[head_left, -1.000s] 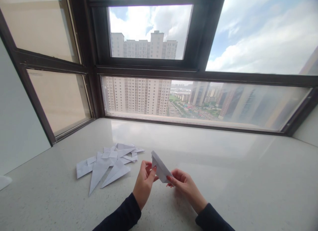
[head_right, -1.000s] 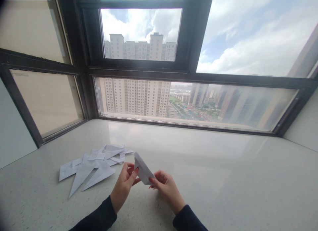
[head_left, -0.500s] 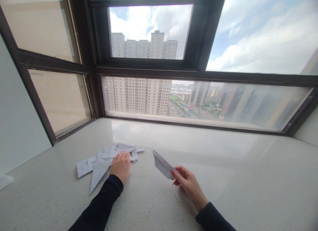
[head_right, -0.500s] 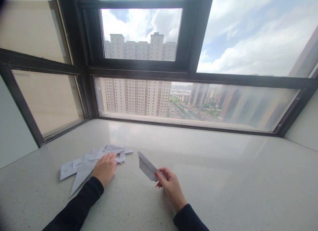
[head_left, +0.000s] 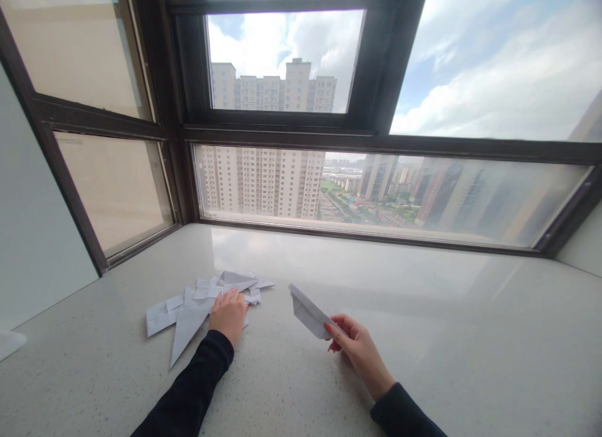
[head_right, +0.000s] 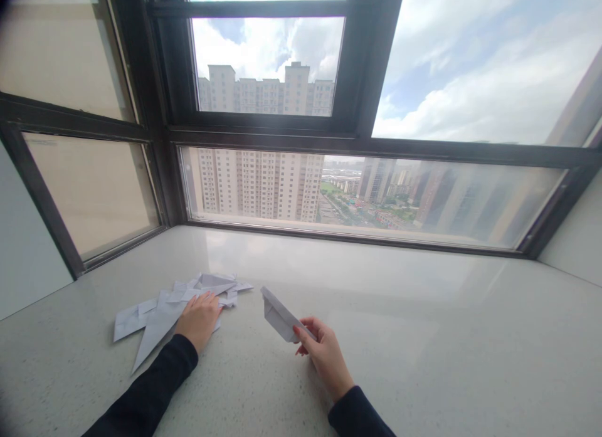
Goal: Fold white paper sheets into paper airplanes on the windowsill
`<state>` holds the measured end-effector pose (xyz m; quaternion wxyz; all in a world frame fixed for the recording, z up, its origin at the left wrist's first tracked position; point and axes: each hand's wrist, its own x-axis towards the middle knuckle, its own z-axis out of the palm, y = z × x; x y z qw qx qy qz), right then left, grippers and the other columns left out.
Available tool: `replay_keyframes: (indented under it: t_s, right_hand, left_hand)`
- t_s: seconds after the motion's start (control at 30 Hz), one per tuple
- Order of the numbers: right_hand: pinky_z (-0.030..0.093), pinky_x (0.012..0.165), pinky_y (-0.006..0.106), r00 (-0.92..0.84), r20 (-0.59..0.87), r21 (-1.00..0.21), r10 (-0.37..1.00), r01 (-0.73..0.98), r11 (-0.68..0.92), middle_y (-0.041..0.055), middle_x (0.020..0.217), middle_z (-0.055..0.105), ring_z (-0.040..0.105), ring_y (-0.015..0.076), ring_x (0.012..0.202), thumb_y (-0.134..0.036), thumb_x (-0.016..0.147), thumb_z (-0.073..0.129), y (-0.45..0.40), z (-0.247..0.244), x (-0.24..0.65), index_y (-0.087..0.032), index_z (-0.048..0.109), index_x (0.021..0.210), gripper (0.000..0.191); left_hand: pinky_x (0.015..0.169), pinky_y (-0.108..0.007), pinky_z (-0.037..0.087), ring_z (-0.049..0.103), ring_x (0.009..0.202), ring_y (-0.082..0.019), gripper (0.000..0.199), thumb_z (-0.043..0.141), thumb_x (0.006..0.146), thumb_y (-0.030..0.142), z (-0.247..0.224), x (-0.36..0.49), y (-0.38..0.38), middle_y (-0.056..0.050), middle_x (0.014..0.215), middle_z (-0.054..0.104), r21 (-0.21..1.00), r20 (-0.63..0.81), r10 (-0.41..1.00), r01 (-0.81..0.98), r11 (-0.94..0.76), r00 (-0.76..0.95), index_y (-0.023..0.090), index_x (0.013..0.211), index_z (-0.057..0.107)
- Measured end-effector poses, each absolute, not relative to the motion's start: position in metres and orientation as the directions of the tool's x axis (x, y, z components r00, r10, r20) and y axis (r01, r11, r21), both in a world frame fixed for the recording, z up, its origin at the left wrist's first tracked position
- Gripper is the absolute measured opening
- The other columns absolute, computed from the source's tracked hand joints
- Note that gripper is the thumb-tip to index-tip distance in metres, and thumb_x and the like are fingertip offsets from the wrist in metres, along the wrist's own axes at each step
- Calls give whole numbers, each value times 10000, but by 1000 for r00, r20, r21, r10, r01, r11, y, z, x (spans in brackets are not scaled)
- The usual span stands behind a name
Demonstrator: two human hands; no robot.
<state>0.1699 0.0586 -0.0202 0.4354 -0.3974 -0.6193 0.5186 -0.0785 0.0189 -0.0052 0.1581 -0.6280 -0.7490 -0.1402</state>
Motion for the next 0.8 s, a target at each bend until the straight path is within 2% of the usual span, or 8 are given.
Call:
replay_keyframes:
  t_s: [0.17,0.47,0.8]
  right_hand:
    - [412,444,225,-308,130,-989,942,30,146,-8,571,579,492,95,436,-459,648,594,58,-20,170,-147,565,727,323]
    - [400,447,215,-318,123,-990,940,20,137,-15,577,566,483,86,438,-435,661,591,58,-19,170,-147,560,726,297]
    - [394,439,220,-313,115,-991,943,29,131,-13,568,570,484,93,429,-466,639,593,61,-23,170,-151,561,716,326]
  left_hand:
    - [929,-386,273,488,1040,-215,286,347,789,116,-7,-81,20,-104,987,634,-9,399,906,988,156,-139,185,877,611]
    - [938,-398,255,486,1038,-234,345,328,740,34,-3,-79,17,-128,989,627,-45,418,902,989,138,-107,142,895,616]
    - [891,-420,302,510,1007,-255,278,376,735,77,1,-71,20,-167,980,627,-45,475,874,989,142,-104,90,857,626]
